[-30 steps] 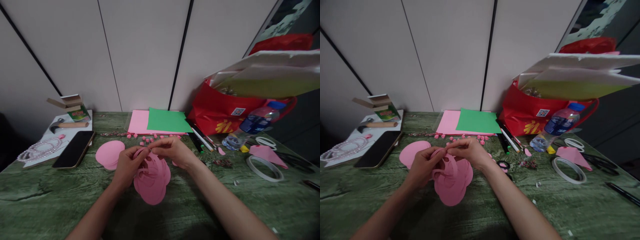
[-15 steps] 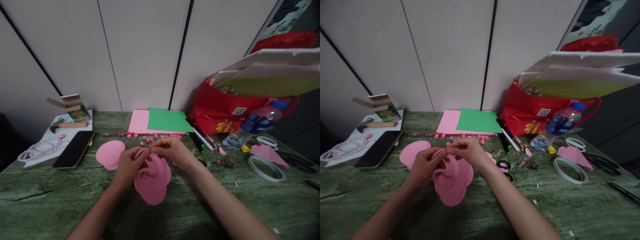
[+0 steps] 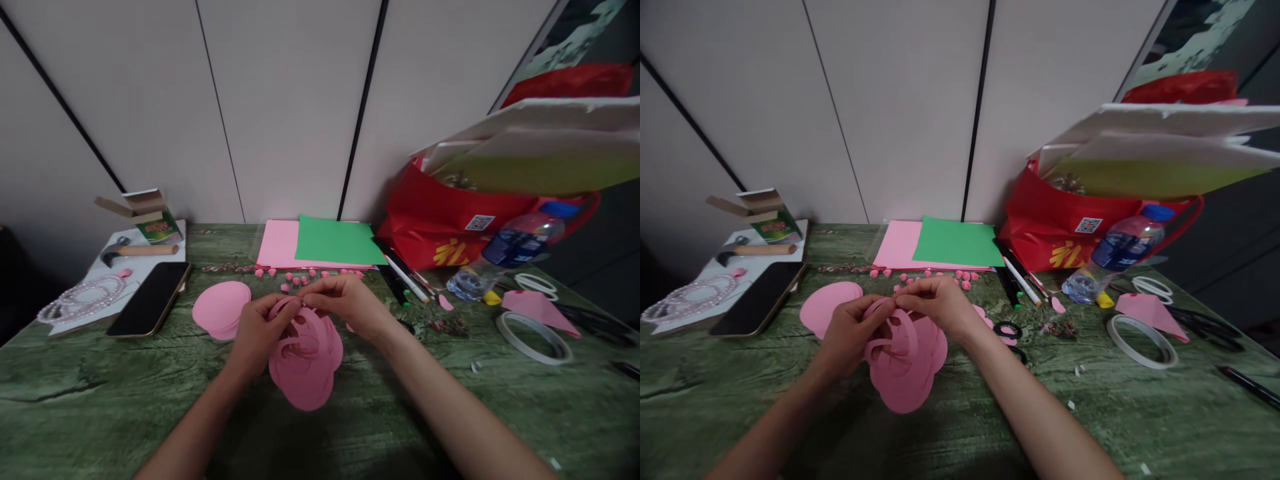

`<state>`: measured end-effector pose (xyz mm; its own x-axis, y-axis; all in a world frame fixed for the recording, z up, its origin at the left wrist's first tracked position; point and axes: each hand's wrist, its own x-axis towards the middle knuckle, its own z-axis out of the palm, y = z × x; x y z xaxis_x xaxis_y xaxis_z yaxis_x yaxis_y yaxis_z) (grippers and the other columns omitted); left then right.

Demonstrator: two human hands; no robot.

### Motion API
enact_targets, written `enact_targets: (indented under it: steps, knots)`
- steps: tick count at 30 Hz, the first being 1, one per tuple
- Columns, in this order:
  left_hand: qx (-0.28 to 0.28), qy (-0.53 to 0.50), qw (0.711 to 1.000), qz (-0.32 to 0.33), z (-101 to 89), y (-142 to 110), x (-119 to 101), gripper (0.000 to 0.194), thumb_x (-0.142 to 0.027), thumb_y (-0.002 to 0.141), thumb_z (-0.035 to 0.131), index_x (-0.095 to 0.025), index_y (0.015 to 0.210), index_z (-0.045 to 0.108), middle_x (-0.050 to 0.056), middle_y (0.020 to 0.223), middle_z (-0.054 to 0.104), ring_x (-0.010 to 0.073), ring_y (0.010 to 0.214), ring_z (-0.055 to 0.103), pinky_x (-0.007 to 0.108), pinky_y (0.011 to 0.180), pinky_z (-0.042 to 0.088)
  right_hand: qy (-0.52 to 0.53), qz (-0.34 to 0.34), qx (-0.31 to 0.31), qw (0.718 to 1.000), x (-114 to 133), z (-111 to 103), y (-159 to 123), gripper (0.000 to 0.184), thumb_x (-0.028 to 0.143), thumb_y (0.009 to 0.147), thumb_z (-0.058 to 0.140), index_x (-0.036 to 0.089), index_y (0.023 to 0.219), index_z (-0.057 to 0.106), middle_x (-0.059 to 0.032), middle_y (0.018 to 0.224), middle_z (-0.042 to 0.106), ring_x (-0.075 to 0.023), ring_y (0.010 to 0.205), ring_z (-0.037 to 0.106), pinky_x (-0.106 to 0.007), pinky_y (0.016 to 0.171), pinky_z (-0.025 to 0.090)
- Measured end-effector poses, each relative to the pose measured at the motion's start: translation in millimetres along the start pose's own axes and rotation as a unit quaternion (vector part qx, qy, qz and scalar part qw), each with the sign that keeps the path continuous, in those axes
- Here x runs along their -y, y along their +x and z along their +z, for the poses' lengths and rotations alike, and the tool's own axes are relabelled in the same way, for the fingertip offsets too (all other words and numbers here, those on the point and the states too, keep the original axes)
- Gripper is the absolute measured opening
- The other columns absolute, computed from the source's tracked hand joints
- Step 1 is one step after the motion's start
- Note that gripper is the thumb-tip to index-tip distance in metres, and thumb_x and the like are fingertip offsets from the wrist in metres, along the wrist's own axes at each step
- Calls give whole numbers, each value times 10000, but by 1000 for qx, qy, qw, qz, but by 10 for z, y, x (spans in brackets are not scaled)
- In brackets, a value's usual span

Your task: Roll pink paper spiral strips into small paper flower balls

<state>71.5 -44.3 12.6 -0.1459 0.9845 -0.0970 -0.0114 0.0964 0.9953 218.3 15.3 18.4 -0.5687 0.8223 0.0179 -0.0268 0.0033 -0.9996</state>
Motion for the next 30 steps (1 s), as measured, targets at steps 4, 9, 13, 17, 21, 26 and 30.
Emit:
enact_targets:
  steps: [4,9,13,17,21,26,30]
  knots:
    - [4,3,1000,6,-2,2,4,180,-336,698,644,-158,672,636,-35,487,572,66,349,475,188,360,466,-1,-10,1,1000,-23,-12,11,86,241,698,663,209,761,712,-7,691,664,-109,632,571,-265,606,471]
    - [5,16,1000,9,0,2,10,197,-341,718,624,-152,663,626,-48,446,546,62,334,470,166,347,437,0,-11,-5,1000,-40,-3,13,128,290,682,673,180,738,704,-7,676,657,-104,619,563,-246,587,452]
    - [3,14,1000,4,3,-2,7,198,-337,716,627,-146,662,620,-45,475,561,57,334,474,158,334,430,-2,-9,-7,1000,-23,7,8,135,295,678,673,175,733,698,-4,669,650,-98,612,560,-239,586,449]
    - [-7,-4,1000,10,-9,12,26,191,-337,707,641,-147,713,626,-31,552,599,53,360,497,152,335,435,-13,-19,-26,999,8,5,5,110,283,700,651,181,695,693,7,639,628,-87,583,545,-236,574,457]
    - [-11,-34,999,18,-15,31,48,170,-311,705,646,-148,744,618,-31,555,600,50,361,506,138,326,419,-12,-24,-34,999,17,-7,7,103,276,712,641,189,699,694,7,671,626,-86,597,551,-233,574,470]
    - [-19,-58,998,12,-4,18,17,161,-296,708,643,-142,728,600,-35,526,596,47,329,500,130,305,388,30,-21,-19,999,28,-34,-1,132,285,726,630,200,787,710,1,697,642,-86,620,571,-229,589,481]
    - [-21,-70,997,3,-2,2,-16,170,-301,704,645,-141,726,592,-35,518,598,48,312,493,122,275,343,56,-7,-12,998,38,-47,-6,158,278,720,635,204,835,715,-6,702,658,-92,633,582,-238,611,484]
